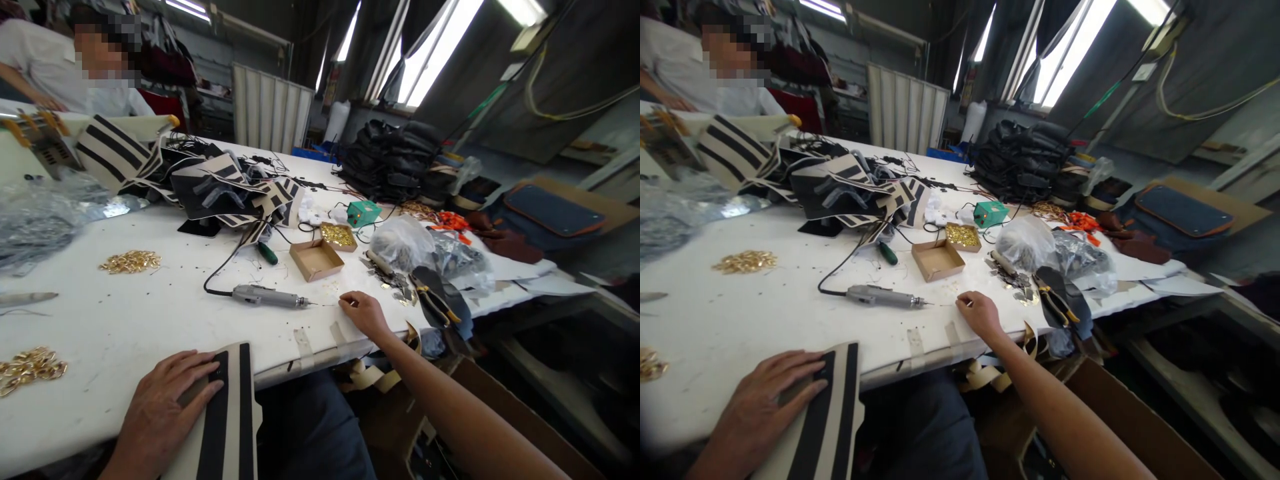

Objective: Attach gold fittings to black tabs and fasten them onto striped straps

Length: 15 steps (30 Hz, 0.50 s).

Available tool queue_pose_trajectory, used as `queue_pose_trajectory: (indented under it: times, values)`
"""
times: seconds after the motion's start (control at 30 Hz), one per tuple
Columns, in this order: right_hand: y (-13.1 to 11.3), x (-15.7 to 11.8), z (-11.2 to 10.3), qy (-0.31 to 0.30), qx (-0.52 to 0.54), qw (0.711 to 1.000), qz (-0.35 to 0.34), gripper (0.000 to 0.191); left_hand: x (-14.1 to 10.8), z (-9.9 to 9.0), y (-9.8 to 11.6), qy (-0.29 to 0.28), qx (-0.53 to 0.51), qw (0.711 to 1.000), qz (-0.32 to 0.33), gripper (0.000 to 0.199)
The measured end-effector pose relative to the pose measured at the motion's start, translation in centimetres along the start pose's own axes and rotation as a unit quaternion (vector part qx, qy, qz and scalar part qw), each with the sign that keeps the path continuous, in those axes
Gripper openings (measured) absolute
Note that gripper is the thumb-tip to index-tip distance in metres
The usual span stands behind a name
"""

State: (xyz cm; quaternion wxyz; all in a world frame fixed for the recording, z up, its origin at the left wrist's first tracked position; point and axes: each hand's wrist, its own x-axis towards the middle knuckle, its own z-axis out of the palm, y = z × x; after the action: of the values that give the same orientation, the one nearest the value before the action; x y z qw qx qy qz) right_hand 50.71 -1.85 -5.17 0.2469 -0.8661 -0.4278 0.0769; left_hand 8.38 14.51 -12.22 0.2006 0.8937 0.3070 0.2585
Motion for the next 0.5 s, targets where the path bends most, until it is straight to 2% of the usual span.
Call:
queue_pose_trajectory:
  times: [0.07,0.23,0.5]
  values:
    - [0.4,1.3,0.1,-0.008,-0.031,0.999,-0.010,0.018,-0.1,0.0,0.0,-0.002,0.005,1.000,-0.001,0.043]
    - [-1.3,3.3,1.2,-0.037,-0.098,0.994,-0.018,0.021,-0.2,0.0,0.2,-0.002,0.010,1.000,0.002,0.041]
    - [-1.9,4.0,1.0,-0.106,-0.132,0.986,-0.007,0.016,0.0,-0.6,1.0,0.002,-0.002,1.000,-0.012,0.033]
